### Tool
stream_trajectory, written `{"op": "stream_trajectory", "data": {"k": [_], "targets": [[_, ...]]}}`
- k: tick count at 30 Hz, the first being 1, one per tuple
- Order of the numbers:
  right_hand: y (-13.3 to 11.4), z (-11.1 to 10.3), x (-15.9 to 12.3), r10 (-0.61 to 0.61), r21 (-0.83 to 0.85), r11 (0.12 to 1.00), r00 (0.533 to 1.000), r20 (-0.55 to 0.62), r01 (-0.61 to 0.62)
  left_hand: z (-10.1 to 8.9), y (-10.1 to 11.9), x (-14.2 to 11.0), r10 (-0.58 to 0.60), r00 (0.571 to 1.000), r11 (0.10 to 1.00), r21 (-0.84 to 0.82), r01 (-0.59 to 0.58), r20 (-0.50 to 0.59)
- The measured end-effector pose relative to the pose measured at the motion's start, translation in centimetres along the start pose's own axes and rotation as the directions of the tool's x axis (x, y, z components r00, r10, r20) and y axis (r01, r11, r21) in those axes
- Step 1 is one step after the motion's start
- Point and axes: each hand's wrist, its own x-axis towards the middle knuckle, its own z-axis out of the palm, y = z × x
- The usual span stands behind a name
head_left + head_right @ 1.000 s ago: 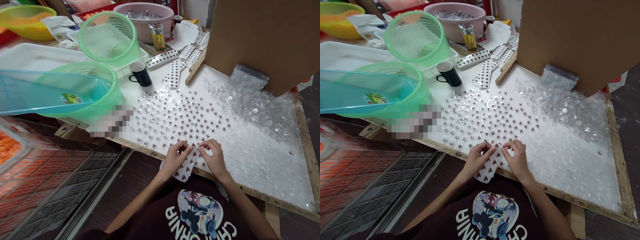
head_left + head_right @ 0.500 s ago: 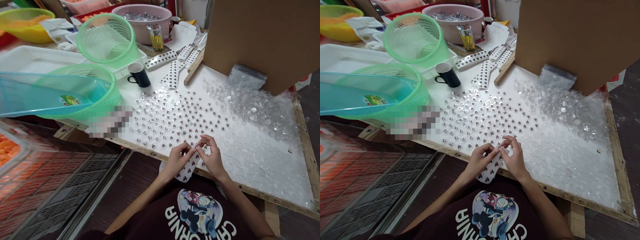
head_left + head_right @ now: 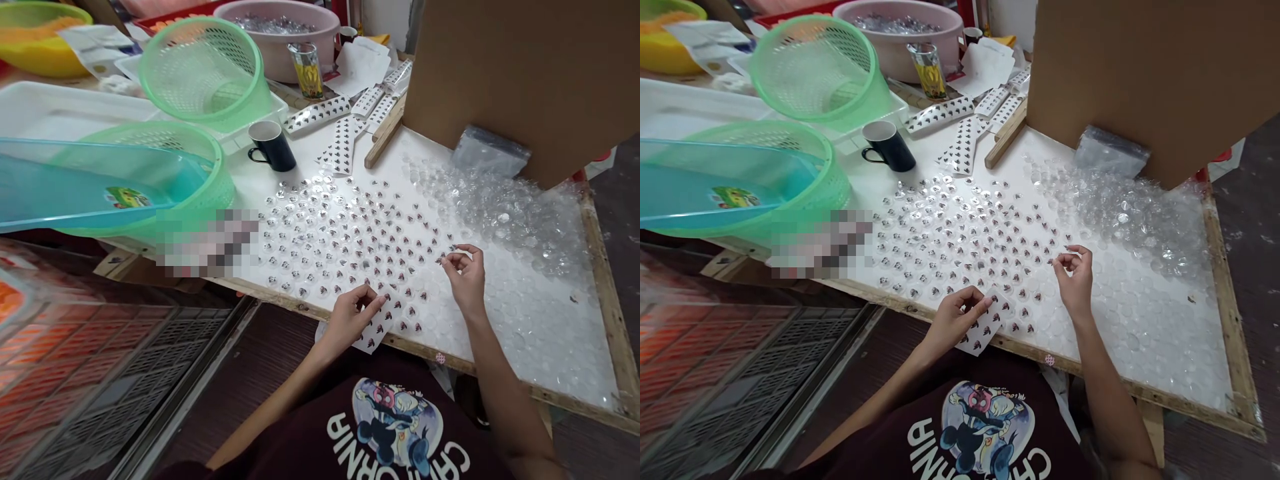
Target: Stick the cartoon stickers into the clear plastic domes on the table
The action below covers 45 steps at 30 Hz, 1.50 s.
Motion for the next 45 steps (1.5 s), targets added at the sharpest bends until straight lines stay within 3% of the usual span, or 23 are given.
{"op": "stream_trajectory", "data": {"k": [4,10,17,20,23,25,27,30,35,41,45], "targets": [[2.4,-0.3,2.1,0.078,-0.17,0.983,0.996,0.048,-0.068,0.0,-0.1,0.0,-0.01,1.0,1.0,-0.006,0.01,0.008],[4.0,1.0,2.4,0.027,-0.37,0.929,0.993,0.118,0.018,-0.1,-0.3,0.1,-0.026,1.0,1.0,0.0,0.026,0.008],[3.9,1.9,2.1,-0.121,-0.691,0.691,0.977,0.178,0.212,-0.2,-0.2,0.1,-0.028,0.999,1.0,-0.004,0.028,0.019],[3.1,1.5,1.7,-0.179,-0.691,0.691,0.976,0.124,0.214,-0.4,-0.4,0.1,-0.026,1.0,1.0,-0.005,0.026,0.013],[2.2,0.7,1.0,-0.22,-0.623,0.762,0.975,0.007,0.177,-0.5,-0.7,0.2,-0.023,1.0,1.0,-0.003,0.023,0.011],[1.7,0.4,0.4,-0.157,-0.533,0.835,0.988,0.002,0.134,-0.6,-0.7,0.3,-0.026,1.0,1.0,-0.001,0.026,0.012],[1.6,0.2,-0.2,-0.03,-0.42,0.906,0.997,0.069,0.057,-0.5,-0.7,0.3,-0.031,0.999,1.0,0.0,0.031,0.016],[2.2,0.4,-0.6,0.12,-0.321,0.944,0.983,0.136,-0.071,-0.4,-0.6,0.3,-0.028,0.999,1.0,0.005,0.028,0.022],[3.3,1.1,-0.3,0.159,-0.413,0.907,0.974,0.161,-0.08,-0.5,-0.6,0.2,-0.015,1.0,1.0,0.013,0.015,0.007],[2.8,1.9,-0.7,0.098,-0.661,0.746,0.968,0.229,0.081,-0.4,-0.4,0.2,-0.002,1.0,1.0,0.011,0.002,0.004],[2.6,1.9,-1.0,0.029,-0.732,0.665,0.974,0.224,0.149,-0.4,-0.1,0.1,-0.003,1.0,1.0,0.009,0.003,-0.001]]}}
